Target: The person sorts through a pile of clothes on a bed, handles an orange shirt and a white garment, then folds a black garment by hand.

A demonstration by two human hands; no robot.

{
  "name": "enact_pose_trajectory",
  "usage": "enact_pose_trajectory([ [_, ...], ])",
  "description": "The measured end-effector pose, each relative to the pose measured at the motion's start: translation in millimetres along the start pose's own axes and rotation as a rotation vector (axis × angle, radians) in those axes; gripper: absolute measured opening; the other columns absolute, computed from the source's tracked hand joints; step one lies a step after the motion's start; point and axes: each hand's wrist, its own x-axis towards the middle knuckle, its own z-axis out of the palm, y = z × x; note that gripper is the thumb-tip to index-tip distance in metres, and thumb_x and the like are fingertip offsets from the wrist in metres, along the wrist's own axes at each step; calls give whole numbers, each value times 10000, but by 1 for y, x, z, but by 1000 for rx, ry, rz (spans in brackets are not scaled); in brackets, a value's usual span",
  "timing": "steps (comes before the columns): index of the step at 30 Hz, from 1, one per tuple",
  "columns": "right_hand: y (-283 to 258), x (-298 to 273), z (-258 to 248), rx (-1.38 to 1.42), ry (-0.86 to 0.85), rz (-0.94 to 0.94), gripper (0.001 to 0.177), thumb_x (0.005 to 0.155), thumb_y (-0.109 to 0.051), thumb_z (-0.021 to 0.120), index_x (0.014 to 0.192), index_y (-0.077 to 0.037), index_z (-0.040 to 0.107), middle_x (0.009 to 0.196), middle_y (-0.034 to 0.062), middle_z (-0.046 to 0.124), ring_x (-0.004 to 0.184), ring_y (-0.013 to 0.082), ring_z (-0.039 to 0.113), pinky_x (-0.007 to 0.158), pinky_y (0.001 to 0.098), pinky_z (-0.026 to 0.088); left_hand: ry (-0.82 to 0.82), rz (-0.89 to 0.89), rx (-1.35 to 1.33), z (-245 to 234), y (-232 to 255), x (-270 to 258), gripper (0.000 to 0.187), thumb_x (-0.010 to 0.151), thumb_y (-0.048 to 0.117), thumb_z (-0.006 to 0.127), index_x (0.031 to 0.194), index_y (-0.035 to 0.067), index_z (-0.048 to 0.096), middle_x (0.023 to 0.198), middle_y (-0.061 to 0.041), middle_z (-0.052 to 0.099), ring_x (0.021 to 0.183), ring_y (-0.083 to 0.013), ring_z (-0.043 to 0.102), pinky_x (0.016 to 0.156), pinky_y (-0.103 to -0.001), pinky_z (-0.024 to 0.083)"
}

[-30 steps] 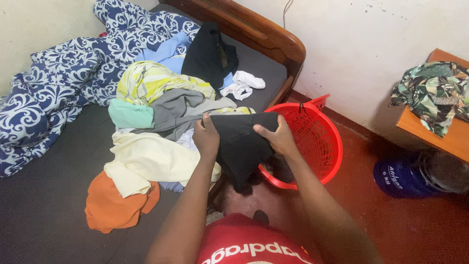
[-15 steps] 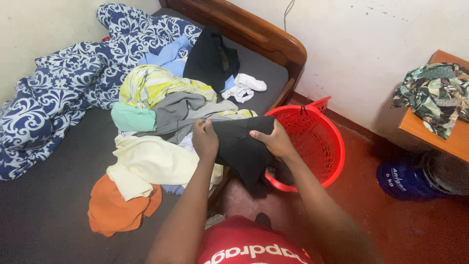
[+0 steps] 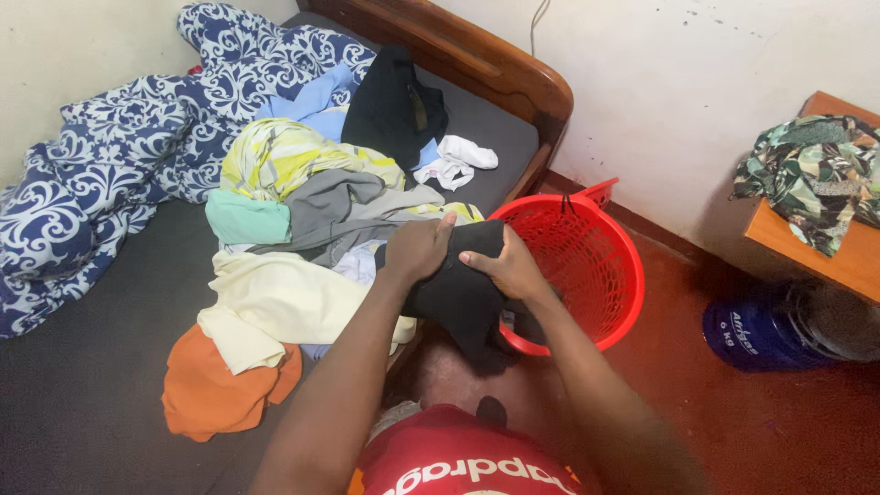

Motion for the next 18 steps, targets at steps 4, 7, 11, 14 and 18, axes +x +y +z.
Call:
enact_pose_trajectory([
  [4,6,-2,-1,-4,-28,-19,646,760,-299,868,1247,16,583,1175,110,700,1100,186,666,986,351,525,100,-18,-1,10,0,-8,665,1056,497,288,844,65,748,881,-229,717,881,-466,662,804,-576,491],
  [7,12,-1,1,52,-46,-17,636,759,-277,869,1241,26,585,1173,117,699,1092,187,661,978,354,531,160,-21,-9,17,-3,-11,619,1054,460,310,836,75,743,872,-228,718,866,-467,660,789,-580,491],
  [11,13,3,-1,93,-60,-25,597,784,-257,862,1237,31,601,1185,109,699,1099,182,657,983,340,520,232,4,45,25,-8,-6,608,1062,440,322,804,69,728,836,-221,713,833,-457,664,768,-581,488],
  [14,15,8,-2,86,-38,-6,573,796,-265,842,1232,14,595,1153,93,711,1067,173,674,951,323,543,315,76,9,26,-13,-3,481,1095,365,425,850,47,690,857,-202,683,832,-444,647,780,-556,481],
  [18,19,15,-1,72,80,-17,498,813,-258,828,1184,16,638,1103,103,723,1001,179,685,893,324,558,543,207,-104,20,-13,-11,216,990,250,626,921,49,661,908,-165,659,883,-402,635,790,-513,481],
])
